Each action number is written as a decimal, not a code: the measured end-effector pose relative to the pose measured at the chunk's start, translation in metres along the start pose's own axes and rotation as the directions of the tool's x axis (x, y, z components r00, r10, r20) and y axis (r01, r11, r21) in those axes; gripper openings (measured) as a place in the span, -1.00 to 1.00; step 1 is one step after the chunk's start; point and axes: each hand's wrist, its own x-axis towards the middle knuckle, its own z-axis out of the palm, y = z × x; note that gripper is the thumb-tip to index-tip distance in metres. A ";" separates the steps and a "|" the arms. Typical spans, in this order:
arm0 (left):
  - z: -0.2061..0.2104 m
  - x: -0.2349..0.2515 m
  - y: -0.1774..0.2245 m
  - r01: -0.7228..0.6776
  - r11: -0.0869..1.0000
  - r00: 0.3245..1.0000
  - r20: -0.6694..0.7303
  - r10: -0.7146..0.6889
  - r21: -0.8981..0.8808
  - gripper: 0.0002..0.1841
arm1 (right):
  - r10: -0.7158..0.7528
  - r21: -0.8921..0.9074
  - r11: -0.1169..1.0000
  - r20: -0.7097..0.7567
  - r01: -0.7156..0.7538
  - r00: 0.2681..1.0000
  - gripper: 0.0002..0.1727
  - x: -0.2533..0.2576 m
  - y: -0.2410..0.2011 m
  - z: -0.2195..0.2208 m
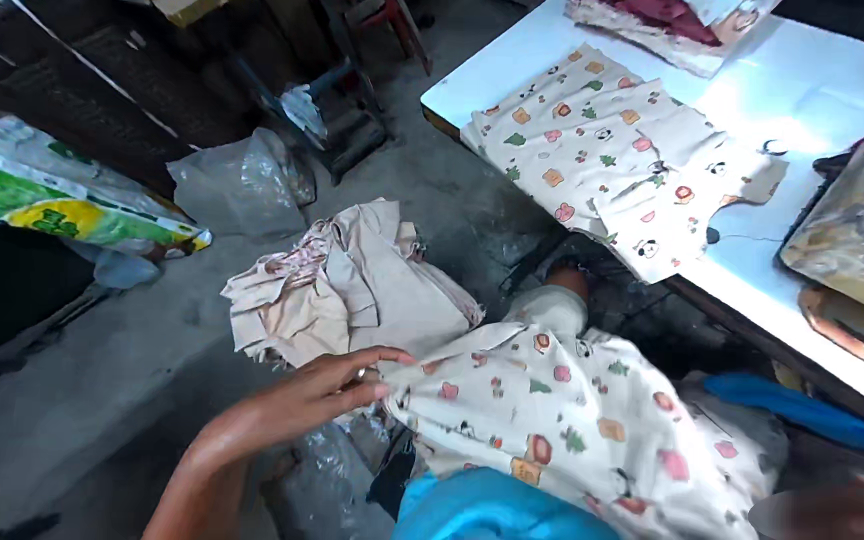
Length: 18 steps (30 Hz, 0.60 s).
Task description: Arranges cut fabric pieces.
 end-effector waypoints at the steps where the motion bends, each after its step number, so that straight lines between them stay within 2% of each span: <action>1: 0.002 -0.006 -0.009 0.085 0.994 0.996 0.027 -0.087 0.063 -0.52 | 0.050 -0.051 0.998 0.096 -0.046 0.994 -0.63 0.003 0.005 -0.001; 2: 0.005 -0.009 -0.019 0.163 0.980 0.987 -0.004 -0.163 0.112 -0.52 | 0.109 -0.124 0.988 0.148 -0.091 0.983 -0.61 0.010 0.009 -0.002; 4: 0.010 -0.007 -0.041 0.256 0.949 0.956 -0.197 -0.219 0.184 -0.63 | 0.188 -0.277 0.951 0.153 -0.141 0.970 -0.61 0.028 0.016 -0.002; 6: 0.015 0.000 -0.065 0.237 0.941 0.910 -0.394 -0.127 0.244 -0.77 | 0.197 -0.368 0.920 0.130 -0.137 0.972 -0.64 0.051 0.030 -0.003; 8: 0.022 0.008 -0.081 0.200 0.949 0.857 -0.513 -0.049 0.244 -0.82 | 0.152 -0.390 0.914 0.083 -0.109 0.985 -0.67 0.076 0.053 0.003; 10: 0.031 0.019 -0.093 0.206 0.955 0.795 -0.606 -0.036 0.213 -0.80 | 0.117 -0.389 0.917 0.055 -0.087 0.992 -0.66 0.106 0.078 0.019; 13: 0.040 0.036 -0.112 0.271 0.942 0.702 -0.710 -0.054 0.196 -0.70 | 0.111 -0.385 0.922 0.167 -0.039 0.980 -0.69 0.159 0.103 0.052; 15: 0.044 0.047 -0.126 0.304 0.924 0.675 -0.737 -0.038 0.231 -0.61 | 0.097 -0.409 0.913 0.264 0.020 0.960 -0.78 0.196 0.120 0.074; 18: 0.048 0.061 -0.151 0.341 0.894 0.642 -0.767 0.005 0.291 -0.47 | 0.146 -0.444 0.896 0.346 0.024 0.927 -0.87 0.240 0.147 0.113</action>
